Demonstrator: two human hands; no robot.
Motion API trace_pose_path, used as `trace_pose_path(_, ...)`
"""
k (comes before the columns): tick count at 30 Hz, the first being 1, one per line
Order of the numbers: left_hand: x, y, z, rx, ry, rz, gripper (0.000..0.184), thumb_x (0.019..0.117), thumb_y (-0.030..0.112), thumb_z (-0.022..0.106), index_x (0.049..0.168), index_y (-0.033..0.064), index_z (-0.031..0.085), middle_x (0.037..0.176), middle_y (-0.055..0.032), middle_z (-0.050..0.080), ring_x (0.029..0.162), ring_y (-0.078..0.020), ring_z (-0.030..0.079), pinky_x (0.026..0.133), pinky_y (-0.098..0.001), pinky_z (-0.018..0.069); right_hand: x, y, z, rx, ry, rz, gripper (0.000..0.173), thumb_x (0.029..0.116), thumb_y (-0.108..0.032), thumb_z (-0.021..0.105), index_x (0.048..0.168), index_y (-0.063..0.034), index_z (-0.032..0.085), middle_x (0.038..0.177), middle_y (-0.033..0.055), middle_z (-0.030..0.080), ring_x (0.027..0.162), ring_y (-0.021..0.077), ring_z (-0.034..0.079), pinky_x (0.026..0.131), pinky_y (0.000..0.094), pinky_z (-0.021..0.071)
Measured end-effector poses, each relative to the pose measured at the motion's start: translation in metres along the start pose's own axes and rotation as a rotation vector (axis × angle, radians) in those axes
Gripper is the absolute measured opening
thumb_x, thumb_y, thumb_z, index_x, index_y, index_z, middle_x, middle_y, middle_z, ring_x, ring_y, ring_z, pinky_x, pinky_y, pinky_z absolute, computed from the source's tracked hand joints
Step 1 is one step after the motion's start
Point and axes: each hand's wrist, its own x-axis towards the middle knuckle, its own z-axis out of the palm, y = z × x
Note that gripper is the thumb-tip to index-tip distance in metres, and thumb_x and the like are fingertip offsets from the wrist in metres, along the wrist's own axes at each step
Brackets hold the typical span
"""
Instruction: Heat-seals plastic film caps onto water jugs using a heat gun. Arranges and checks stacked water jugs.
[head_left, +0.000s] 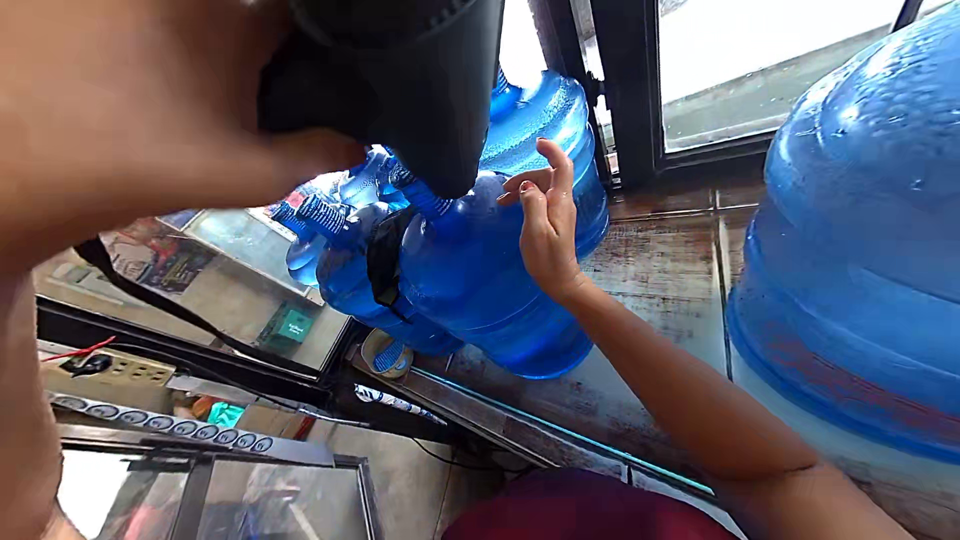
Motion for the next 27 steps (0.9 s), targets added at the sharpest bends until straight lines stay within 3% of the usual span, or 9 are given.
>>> trace_pose_path(1,-0.012,0.032,-0.02,0.024,-0.007,-0.079,0.036,0.0965,0.064,0.054,0.117,0.0368,0.064,0.099,0.0111,0.067,0.085,-0.0002,0.064,0.066,-0.0275,0.0563,0.0,-0.001,0.0,-0.015,0.002,0.0,0.05,0.1023,-0.006,0.034,0.149,0.0111,0.031,0.101,0.0146,0.065,0.091,0.0143,0.067,0.084,0.0309,0.0561)
trace_pose_path(3,-0.033,0.092,-0.052,-0.039,-0.021,-0.255,0.055,0.0882,0.064,0.06,0.115,0.0162,0.062,0.089,-0.0069,0.068,0.079,-0.0239,0.069,0.061,-0.053,0.0542,0.0,-0.002,-0.001,-0.043,-0.003,0.007,0.05,0.1022,-0.006,0.032,0.149,0.0118,0.029,0.103,0.0158,0.065,0.091,0.0152,0.067,0.085,0.0318,0.056)
trace_pose_path(4,-0.053,0.1,-0.046,-0.06,0.023,-0.317,0.06,0.0868,0.067,0.06,0.115,0.0139,0.063,0.089,-0.0101,0.068,0.081,-0.0285,0.069,0.063,-0.0578,0.0537,0.001,-0.002,-0.001,-0.052,-0.002,0.008,0.051,0.1021,-0.006,0.031,0.149,0.0121,0.028,0.104,0.0167,0.065,0.092,0.0162,0.068,0.086,0.0328,0.0565)
trace_pose_path(7,-0.117,0.105,-0.004,-0.217,0.127,-0.433,0.059,0.0892,0.064,0.062,0.118,0.0135,0.068,0.103,-0.0116,0.07,0.095,-0.0287,0.069,0.078,-0.0604,0.0552,0.002,-0.004,-0.001,-0.059,0.008,0.033,0.051,0.102,-0.006,0.03,0.15,0.0121,0.026,0.108,0.018,0.064,0.096,0.0172,0.068,0.088,0.0337,0.0564)
trace_pose_path(11,-0.156,0.12,0.047,-0.474,0.314,-0.5,0.058,0.0871,0.056,0.072,0.121,0.0103,0.066,0.109,-0.0085,0.069,0.102,-0.0151,0.068,0.089,-0.0464,0.057,0.003,-0.003,-0.001,-0.103,0.032,0.053,0.052,0.1021,-0.009,0.03,0.15,0.0116,0.024,0.113,0.0187,0.064,0.099,0.0163,0.068,0.091,0.0334,0.0557)
trace_pose_path(14,-0.166,0.123,0.081,-0.514,0.412,-0.501,0.067,0.0883,0.061,0.067,0.124,0.0041,0.064,0.114,-0.0153,0.068,0.11,-0.0188,0.066,0.096,-0.0484,0.0532,0.004,-0.003,-0.001,-0.168,0.023,0.054,0.054,0.102,-0.011,0.03,0.151,0.0098,0.023,0.115,0.0178,0.065,0.101,0.015,0.068,0.093,0.0326,0.055)
trace_pose_path(18,-0.173,0.112,0.127,-0.668,0.453,-0.562,0.058,0.0924,0.051,0.066,0.116,-0.0015,0.066,0.105,-0.0194,0.07,0.1,-0.0247,0.069,0.087,-0.0539,0.0539,0.003,-0.006,0.0,-0.263,0.023,0.059,0.053,0.1025,-0.012,0.028,0.151,0.0091,0.022,0.117,0.0181,0.065,0.102,0.0146,0.069,0.094,0.0329,0.0555)
trace_pose_path(23,-0.155,0.103,0.165,-1.168,0.496,-0.698,0.04,0.0959,0.034,0.071,0.123,0.0055,0.063,0.106,-0.0008,0.07,0.095,-0.0013,0.067,0.086,-0.0279,0.058,0.003,-0.008,0.002,-0.344,0.029,0.089,0.054,0.1026,-0.013,0.028,0.153,0.0058,0.022,0.123,0.0178,0.062,0.104,0.0136,0.067,0.092,0.0314,0.0556)
trace_pose_path(27,-0.147,0.099,0.176,-1.475,0.506,-0.729,0.035,0.0985,0.031,0.068,0.125,0.0106,0.06,0.105,0.0053,0.069,0.091,-0.0004,0.068,0.082,-0.025,0.0592,0.002,-0.011,0.003,-0.432,0.027,0.091,0.054,0.1021,-0.013,0.028,0.151,0.0076,0.025,0.125,0.0196,0.061,0.107,0.0142,0.067,0.096,0.0313,0.0535)
